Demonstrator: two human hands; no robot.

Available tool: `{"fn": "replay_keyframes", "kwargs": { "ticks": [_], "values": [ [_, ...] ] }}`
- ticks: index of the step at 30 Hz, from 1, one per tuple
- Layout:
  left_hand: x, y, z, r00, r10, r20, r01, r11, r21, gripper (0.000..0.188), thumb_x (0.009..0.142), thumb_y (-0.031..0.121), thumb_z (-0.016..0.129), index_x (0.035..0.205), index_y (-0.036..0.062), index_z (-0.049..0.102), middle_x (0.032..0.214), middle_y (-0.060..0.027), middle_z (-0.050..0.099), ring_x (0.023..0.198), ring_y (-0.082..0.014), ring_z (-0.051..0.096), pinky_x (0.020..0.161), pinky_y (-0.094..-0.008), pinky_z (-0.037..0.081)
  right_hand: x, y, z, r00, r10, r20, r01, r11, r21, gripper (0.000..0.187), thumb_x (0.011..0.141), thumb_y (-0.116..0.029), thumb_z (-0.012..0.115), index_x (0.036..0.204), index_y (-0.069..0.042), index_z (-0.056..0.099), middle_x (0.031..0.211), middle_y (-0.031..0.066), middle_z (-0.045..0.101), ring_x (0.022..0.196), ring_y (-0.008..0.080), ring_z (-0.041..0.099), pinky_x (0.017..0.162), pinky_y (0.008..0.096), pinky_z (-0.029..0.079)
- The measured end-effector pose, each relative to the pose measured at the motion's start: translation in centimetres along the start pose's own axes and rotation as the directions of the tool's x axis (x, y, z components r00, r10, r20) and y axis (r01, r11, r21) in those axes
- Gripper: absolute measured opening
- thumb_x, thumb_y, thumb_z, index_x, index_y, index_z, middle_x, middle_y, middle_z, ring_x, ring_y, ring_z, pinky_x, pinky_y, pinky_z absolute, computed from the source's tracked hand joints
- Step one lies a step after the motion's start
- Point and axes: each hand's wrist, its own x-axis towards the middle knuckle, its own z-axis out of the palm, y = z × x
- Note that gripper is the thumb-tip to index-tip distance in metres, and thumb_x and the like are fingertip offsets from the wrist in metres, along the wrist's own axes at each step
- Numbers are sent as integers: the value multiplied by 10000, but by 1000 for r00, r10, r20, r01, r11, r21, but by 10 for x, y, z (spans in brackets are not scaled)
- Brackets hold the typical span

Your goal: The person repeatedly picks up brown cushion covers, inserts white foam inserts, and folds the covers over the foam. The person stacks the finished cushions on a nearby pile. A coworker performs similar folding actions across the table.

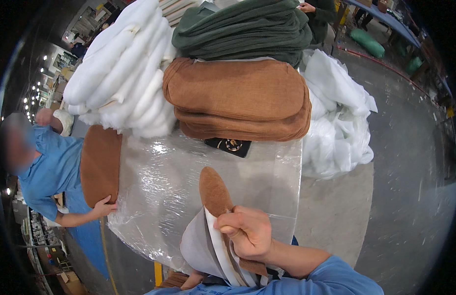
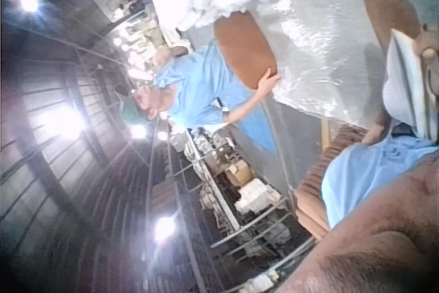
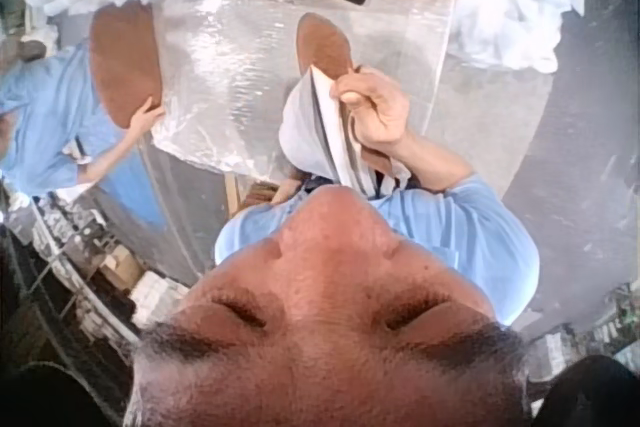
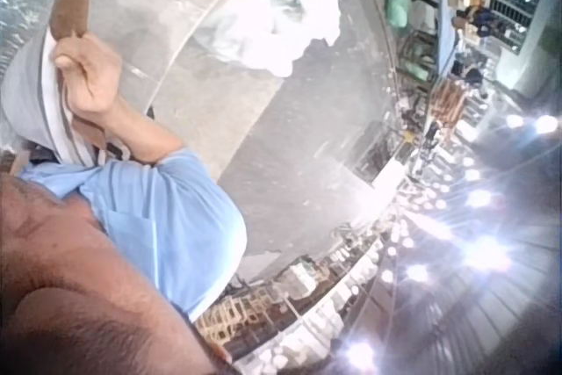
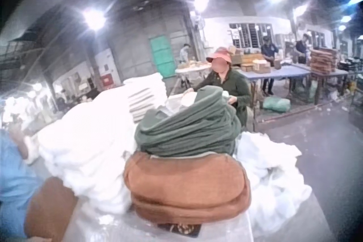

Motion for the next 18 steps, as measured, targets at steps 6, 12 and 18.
{"fn": "replay_keyframes", "kwargs": {
  "ticks": [6,12,18],
  "values": [
    [4,7,30,998,58,0,-58,998,2,615,1125,531,341,1227,3,639,1123,-131,691,1032,-222,646,905,-370,523,-2,10,8,998,-14,-53,12,999,-47,113,999,-149,679,943,-58,716,674,73,588,520,175,508,481,311,393],
    [11,82,120,942,330,-66,-304,918,254,612,1132,511,344,1196,-5,667,1132,-105,688,1018,-186,630,887,-337,502,-2,12,16,997,-44,-65,39,996,-77,77,918,-11,664,930,-63,720,649,67,554,502,173,499,459,317,382],
    [19,137,174,777,469,419,-619,454,640,582,1137,481,356,1109,-5,674,1038,-64,679,925,-148,602,820,-312,478,-5,16,23,996,-55,-70,54,998,-20,101,895,10,659,928,-58,727,640,58,554,476,166,484,445,310,377]
  ]
}}
